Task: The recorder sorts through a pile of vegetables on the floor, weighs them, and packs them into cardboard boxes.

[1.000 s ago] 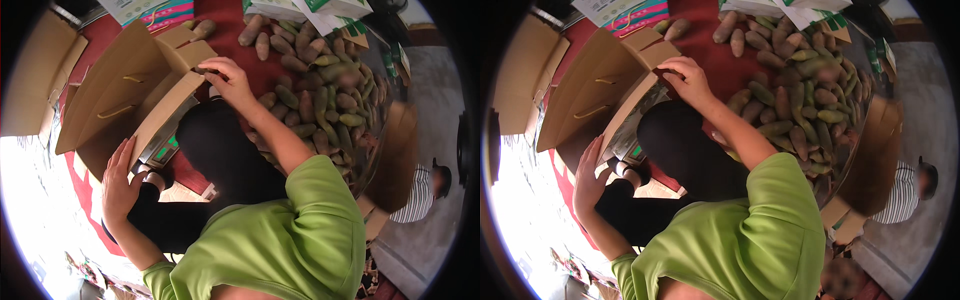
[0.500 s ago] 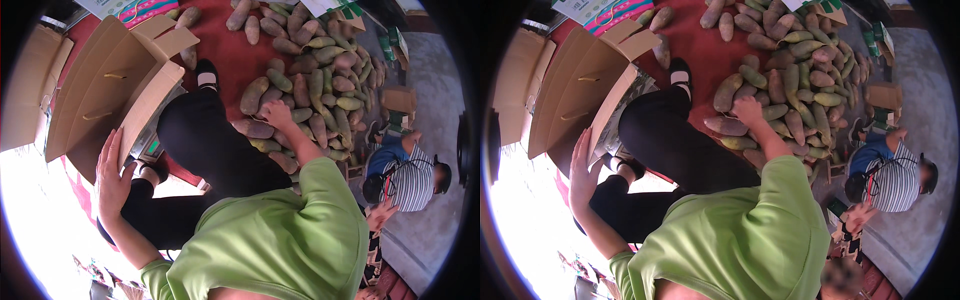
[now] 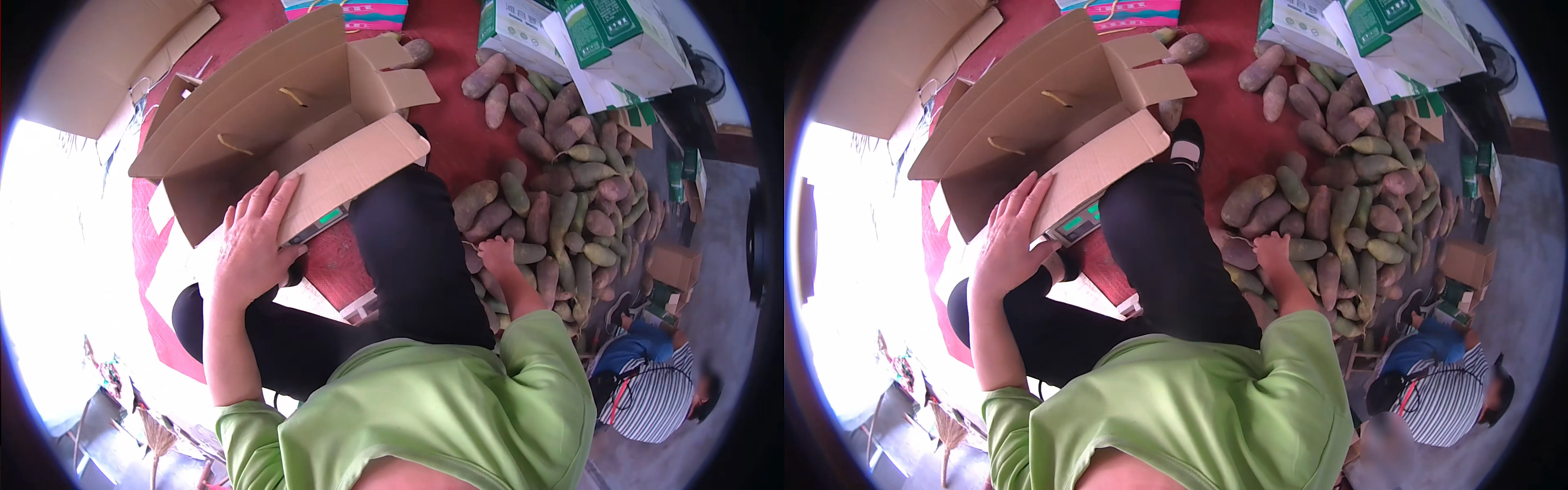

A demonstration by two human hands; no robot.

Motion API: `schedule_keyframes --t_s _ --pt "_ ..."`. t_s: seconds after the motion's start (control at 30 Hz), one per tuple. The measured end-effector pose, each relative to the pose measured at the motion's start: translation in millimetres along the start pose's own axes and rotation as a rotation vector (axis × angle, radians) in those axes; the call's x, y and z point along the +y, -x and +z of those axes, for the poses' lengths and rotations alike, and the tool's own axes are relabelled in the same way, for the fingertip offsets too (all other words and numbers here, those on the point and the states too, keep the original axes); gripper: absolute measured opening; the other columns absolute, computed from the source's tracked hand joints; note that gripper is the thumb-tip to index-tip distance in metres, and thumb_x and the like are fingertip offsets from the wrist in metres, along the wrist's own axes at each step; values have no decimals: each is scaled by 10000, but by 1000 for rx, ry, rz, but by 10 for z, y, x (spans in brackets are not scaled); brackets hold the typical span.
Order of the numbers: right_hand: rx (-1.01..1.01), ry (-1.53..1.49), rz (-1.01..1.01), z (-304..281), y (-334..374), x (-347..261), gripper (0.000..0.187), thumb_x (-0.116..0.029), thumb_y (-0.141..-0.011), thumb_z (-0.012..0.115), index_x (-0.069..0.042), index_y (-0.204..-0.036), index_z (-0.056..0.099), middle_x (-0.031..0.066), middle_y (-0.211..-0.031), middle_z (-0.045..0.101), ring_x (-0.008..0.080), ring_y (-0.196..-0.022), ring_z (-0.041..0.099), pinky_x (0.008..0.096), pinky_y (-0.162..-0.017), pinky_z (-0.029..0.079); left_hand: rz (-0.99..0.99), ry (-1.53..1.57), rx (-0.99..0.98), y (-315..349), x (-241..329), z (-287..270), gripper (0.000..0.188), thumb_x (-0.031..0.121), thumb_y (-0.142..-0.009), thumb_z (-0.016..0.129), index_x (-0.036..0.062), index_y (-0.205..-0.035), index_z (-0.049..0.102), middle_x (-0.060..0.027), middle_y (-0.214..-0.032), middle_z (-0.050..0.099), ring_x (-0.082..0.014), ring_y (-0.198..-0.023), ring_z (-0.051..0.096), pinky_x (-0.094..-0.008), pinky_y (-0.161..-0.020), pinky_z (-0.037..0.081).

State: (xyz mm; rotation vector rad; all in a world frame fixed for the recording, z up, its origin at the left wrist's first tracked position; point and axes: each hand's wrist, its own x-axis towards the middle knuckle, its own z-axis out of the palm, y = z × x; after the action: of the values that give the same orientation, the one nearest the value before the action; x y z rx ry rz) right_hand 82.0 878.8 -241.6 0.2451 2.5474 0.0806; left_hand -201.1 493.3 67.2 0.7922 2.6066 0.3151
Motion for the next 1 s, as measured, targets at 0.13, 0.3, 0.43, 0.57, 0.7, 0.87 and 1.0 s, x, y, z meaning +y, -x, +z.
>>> schedule_keyframes --t_s 0.13,0.3,0.43,0.57,0.7,0.87,1.0 --pt "85 -182 118 -80 -39 117 173 -327 -809 581 -161 -816 631 45 -868 652 243 -889 596 472 -772 432 -16 31 -11 -4 -13 0 940 157 -634 795 185 -1447 325 -135 -1468 327 -340 -1334 335 -493 -1110 261" --pt "354 -586 244 -347 -30 740 145 -204 -844 524 -93 -772 582 93 -828 629 280 -844 602 386 -750 449 -22 35 -58 6 -20 -36 995 189 -620 808 216 -1464 281 -124 -1488 289 -338 -1356 297 -540 -1121 221" --pt "598 -1311 415 -1004 15 875 176 -152 -926 498 -55 -788 548 59 -808 593 221 -855 610 321 -809 439 -27 19 -80 19 -48 -18 1007 215 -624 811 232 -1470 265 -112 -1495 276 -329 -1366 279 -543 -1122 219" --pt "859 -1685 120 -2122 48 582 231 -200 -986 459 -41 -826 509 43 -806 526 201 -911 563 340 -901 395 -3 23 -77 -12 -56 3 996 226 -636 805 236 -1471 262 -113 -1491 283 -331 -1358 292 -532 -1122 228" --pt "922 -1640 -347 -3397 12 117 249 -234 -1015 414 -39 -878 485 56 -835 486 225 -983 517 379 -959 357 29 23 -36 6 -103 46 922 275 -674 786 218 -1452 295 -136 -1468 309 -350 -1330 322 -578 -1093 250" --pt "836 -1712 -953 -4533 -121 -426 248 -252 -1002 422 -40 -914 517 44 -832 469 242 -999 512 480 -1024 336 51 15 -16 -3 -97 32 917 274 -673 788 207 -1448 302 -141 -1458 327 -350 -1318 338 -544 -1076 280" --pt "602 -1895 -1021 -4941 -601 -1333 297 -261 -816 652 13 -927 675 169 -856 681 227 -825 665 351 -737 507 61 20 -13 -3 -87 2 904 264 -677 783 199 -1445 310 -148 -1452 339 -348 -1307 352 -513 -1071 291"
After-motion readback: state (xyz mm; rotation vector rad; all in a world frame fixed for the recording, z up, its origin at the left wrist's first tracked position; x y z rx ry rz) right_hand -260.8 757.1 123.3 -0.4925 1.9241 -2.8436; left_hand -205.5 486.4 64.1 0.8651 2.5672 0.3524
